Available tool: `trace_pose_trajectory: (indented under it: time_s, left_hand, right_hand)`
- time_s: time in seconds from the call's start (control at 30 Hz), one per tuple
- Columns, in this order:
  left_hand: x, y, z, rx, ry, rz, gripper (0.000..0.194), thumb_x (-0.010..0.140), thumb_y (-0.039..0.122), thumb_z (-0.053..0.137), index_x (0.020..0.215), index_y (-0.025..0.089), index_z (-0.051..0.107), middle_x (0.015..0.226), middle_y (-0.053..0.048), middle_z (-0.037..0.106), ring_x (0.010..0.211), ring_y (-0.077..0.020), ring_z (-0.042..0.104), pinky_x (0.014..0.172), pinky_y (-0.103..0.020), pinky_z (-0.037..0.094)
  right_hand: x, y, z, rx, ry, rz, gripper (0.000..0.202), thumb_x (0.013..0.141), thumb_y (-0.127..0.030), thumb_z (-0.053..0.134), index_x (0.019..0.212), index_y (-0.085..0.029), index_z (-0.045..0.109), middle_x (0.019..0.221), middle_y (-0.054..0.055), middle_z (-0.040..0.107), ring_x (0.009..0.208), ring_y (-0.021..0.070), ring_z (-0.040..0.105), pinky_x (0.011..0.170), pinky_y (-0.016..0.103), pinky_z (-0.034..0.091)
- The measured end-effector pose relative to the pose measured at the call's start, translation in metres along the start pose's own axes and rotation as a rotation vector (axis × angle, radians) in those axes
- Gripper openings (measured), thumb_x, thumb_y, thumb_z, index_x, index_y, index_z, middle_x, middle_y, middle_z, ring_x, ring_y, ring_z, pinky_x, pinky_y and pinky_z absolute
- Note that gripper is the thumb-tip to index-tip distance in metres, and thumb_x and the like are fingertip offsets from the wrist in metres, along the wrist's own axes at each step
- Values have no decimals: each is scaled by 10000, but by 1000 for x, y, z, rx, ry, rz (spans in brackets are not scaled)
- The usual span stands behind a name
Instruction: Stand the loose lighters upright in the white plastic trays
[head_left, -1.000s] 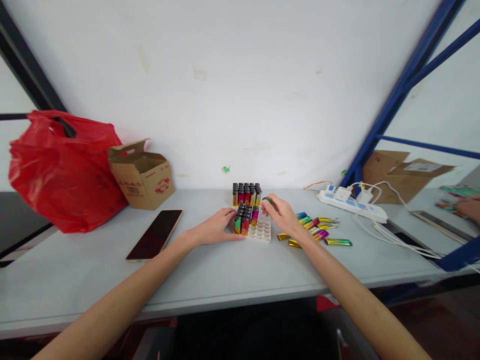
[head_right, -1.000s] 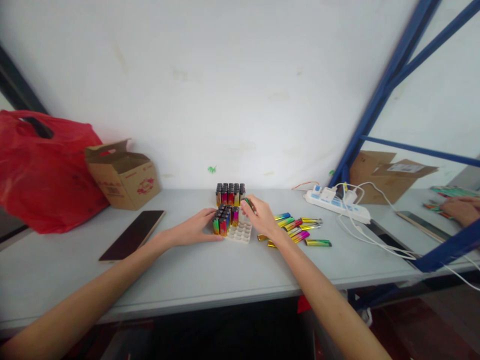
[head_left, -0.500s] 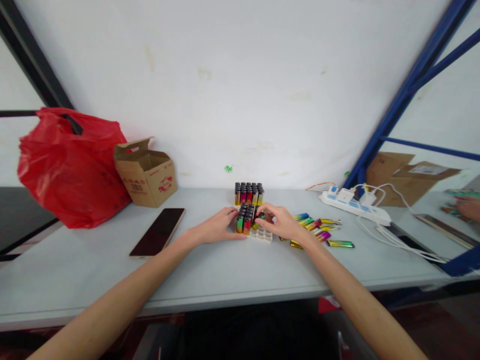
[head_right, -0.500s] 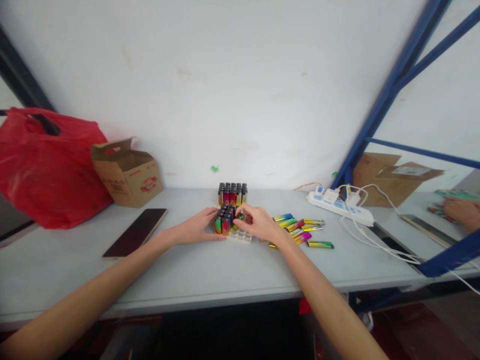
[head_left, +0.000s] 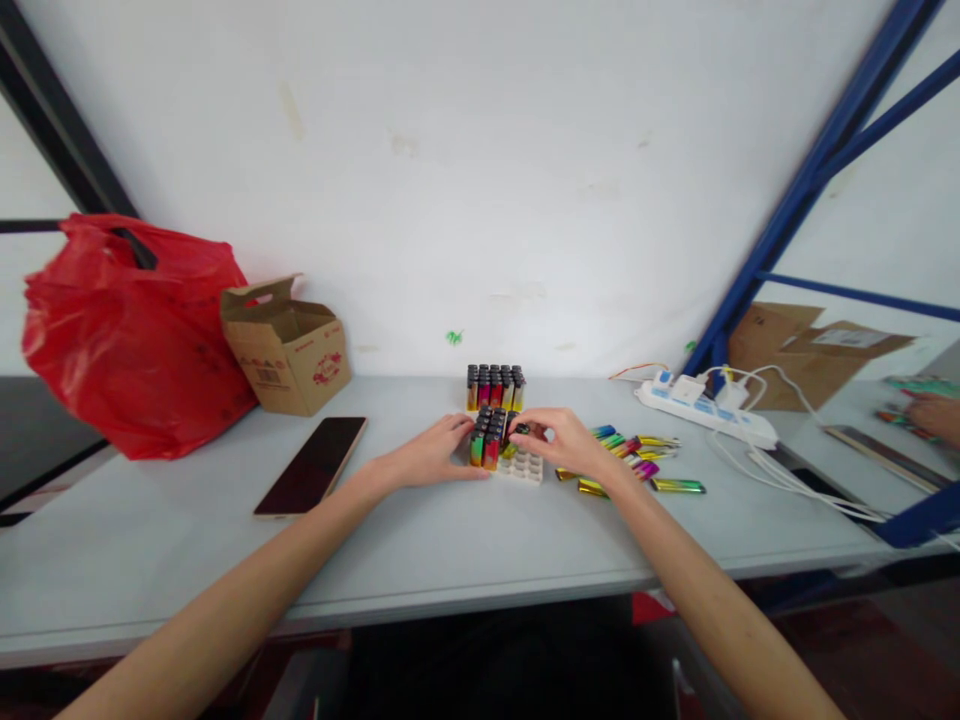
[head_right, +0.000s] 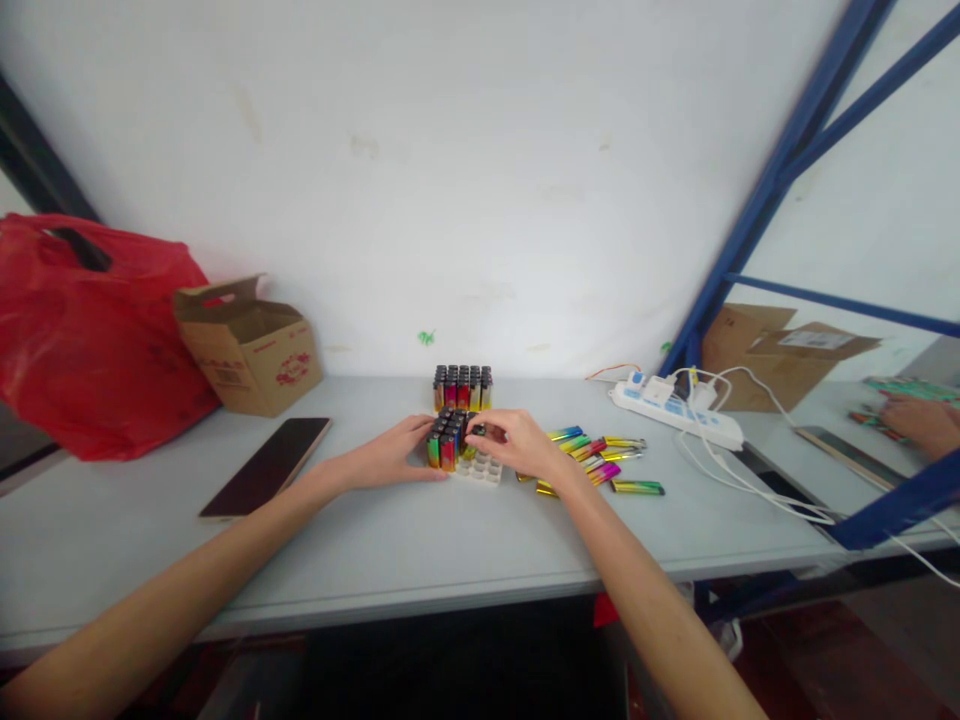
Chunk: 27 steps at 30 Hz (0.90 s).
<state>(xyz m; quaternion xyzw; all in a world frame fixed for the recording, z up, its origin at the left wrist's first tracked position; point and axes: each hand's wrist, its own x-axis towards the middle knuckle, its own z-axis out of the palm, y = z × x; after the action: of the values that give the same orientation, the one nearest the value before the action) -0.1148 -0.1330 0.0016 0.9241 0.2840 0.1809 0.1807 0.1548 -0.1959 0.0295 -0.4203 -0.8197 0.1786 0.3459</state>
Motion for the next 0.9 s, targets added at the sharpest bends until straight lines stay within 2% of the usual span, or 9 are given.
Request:
trace_pose_trajectory:
  time_s: [0.2, 0.33, 0.4, 0.53, 0.6, 0.67, 0.77, 0.83, 0.9]
  left_hand:
    - [0, 1, 0, 17, -16, -8, 779, 834, 706, 738, 1383, 170, 596, 1434, -178, 604, 1327, -382, 557, 1136, -495, 468]
    - [-1, 0, 0, 4, 7, 8, 773, 831, 714, 736, 1382, 190, 603, 1421, -160, 618, 1310, -376, 571, 1134, -491, 470]
    - [-1, 0, 0, 5, 7, 8, 775, 832, 720, 730, 1375, 182, 607, 1415, -163, 622, 1309, -376, 572, 1141, -493, 465]
    - [-1, 1, -1, 16, 8, 0, 783, 825, 736, 726, 1365, 179, 617, 1414, -164, 623, 1316, -379, 570, 1155, -494, 458]
    - [-1, 1, -1, 19, 4, -9, 787, 822, 737, 728, 1368, 182, 618, 1417, -163, 622, 1324, -379, 569, 1160, -490, 459]
    - [0, 2, -2, 23, 1, -20, 797, 817, 736, 731, 1377, 182, 613, 1424, -163, 619, 1337, -381, 564, 1166, -489, 458]
    - [0, 2, -2, 25, -9, -28, 807, 813, 733, 734, 1389, 184, 603, 1444, -164, 608, 1356, -386, 553, 1178, -492, 450]
    - [0, 2, -2, 23, -20, -41, 813, 808, 740, 733, 1386, 182, 603, 1453, -164, 602, 1366, -388, 547, 1184, -493, 446]
    - [0, 2, -2, 20, -26, -58, 823, 802, 751, 729, 1378, 175, 607, 1461, -167, 594, 1374, -390, 541, 1189, -493, 442]
  right_hand:
    - [-1, 1, -3, -30, -3, -27, 251, 983, -425, 633, 1019, -220, 771, 835, 35, 735, 649, 171, 588, 632, 287, 445]
    - [0, 5, 3, -64, 2, -53, 216, 986, -403, 630, 1039, -238, 759, 815, 24, 711, 642, 170, 578, 651, 294, 452]
    - [1, 7, 10, -55, 11, -58, 213, 975, -386, 648, 1116, -253, 735, 766, 0, 671, 634, 167, 563, 655, 293, 451]
    - [2, 6, 15, 37, 28, -15, 421, 938, -386, 702, 1335, -279, 612, 718, -48, 605, 629, 160, 553, 624, 269, 447]
    - [1, 4, 8, 41, 74, 11, 431, 960, -415, 677, 1353, -263, 587, 735, -42, 620, 643, 161, 571, 620, 265, 448]
    - [0, 6, -6, -24, 154, 33, 346, 1015, -421, 587, 1310, -242, 612, 735, -28, 633, 652, 165, 585, 629, 269, 449]
    - [-5, 23, -32, -176, 230, 56, 259, 1047, -330, 491, 1191, -223, 678, 800, 16, 682, 723, 182, 632, 710, 293, 487]
    - [-10, 42, -49, -273, 202, 78, 236, 994, -209, 515, 1122, -210, 713, 959, 68, 733, 868, 211, 677, 830, 332, 521]
    - [-18, 61, -65, -366, 122, 139, 299, 907, -80, 525, 1071, -197, 746, 1089, 105, 748, 1024, 241, 688, 972, 383, 514]
